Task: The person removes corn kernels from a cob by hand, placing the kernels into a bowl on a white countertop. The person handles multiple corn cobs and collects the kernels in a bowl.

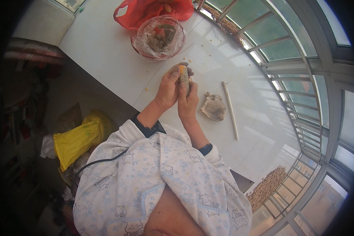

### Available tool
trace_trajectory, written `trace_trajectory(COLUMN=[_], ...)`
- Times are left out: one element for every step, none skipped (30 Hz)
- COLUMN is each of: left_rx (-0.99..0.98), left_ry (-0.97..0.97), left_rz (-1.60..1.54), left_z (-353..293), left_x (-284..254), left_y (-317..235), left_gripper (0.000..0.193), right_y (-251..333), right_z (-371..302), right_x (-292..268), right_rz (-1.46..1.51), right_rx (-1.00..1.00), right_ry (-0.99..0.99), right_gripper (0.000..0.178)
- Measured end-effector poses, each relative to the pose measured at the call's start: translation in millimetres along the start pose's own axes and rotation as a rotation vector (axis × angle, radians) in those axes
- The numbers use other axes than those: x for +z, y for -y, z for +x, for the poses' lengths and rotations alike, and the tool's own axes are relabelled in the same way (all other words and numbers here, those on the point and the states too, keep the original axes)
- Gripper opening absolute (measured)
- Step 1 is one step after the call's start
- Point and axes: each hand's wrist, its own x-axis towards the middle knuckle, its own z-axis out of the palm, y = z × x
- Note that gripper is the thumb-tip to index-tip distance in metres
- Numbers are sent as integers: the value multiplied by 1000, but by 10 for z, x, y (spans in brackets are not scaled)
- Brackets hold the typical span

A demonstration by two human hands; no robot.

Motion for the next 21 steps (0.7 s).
trace_trajectory(left_rx=[-9,-16,-23,-30,-24,-18,-7,-12,-12,-13,-7,-1,7,-3,-11,-19,-18,-16,-16,-18,-20], left_ry=[9,10,14,19,13,7,11,5,10,15,9,2,3,1,6,12,13,15,20,19,22], left_rz=[-18,-13,-19,-26,-35,-45,-65,-67,-80,-93,-62,-31,-9,11,23,34,23,12,-5,-10,-22], left_z=[1,0,-2,-3,-5,-8,-8,-8,-8,-10,-13,-17,-20,-21,-21,-21,-20,-19,-17,-15,-14], left_x=[-13,-21,-27,-28,-24,-16,-8,-2,3,7,10,12,13,12,10,10,10,11,12,11,9], left_y=[-7,-11,-17,-20,-20,-17,-15,-17,-20,-23,-25,-25,-27,-30,-34,-37,-38,-37,-36,-37,-38], left_gripper=[32,32,33,33,33,33,33,32,32,31,31,31,30,30,29,28,27,27,26,25,25], right_y=[-8,-18,-29,-42,-56,-68,-80,-94,-107,-116,-121,-123,-125,-124,-122,-119,-114,-107,-100,-92,-83], right_z=[3,10,18,22,21,18,18,21,23,23,20,15,13,15,17,19,20,20,19,22,24], right_x=[-25,-47,-65,-73,-75,-75,-72,-53,-23,-7,-9,-15,-20,-23,-26,-28,-27,-28,-27,-24,-21], right_rz=[54,89,124,158,160,161,166,128,94,63,54,47,47,54,68,80,69,57,42,30,17], right_rx=[64,84,109,147,139,144,152,91,33,-11,-29,-34,-47,-15,9,46,32,32,39,26,20], right_ry=[47,74,101,128,127,125,125,90,56,20,29,37,46,57,70,81,80,77,76,69,65], right_gripper=[30,29,28,28,28,28,28,28,29,29,29,29,30,30,30,30,30,30,30,31,31])
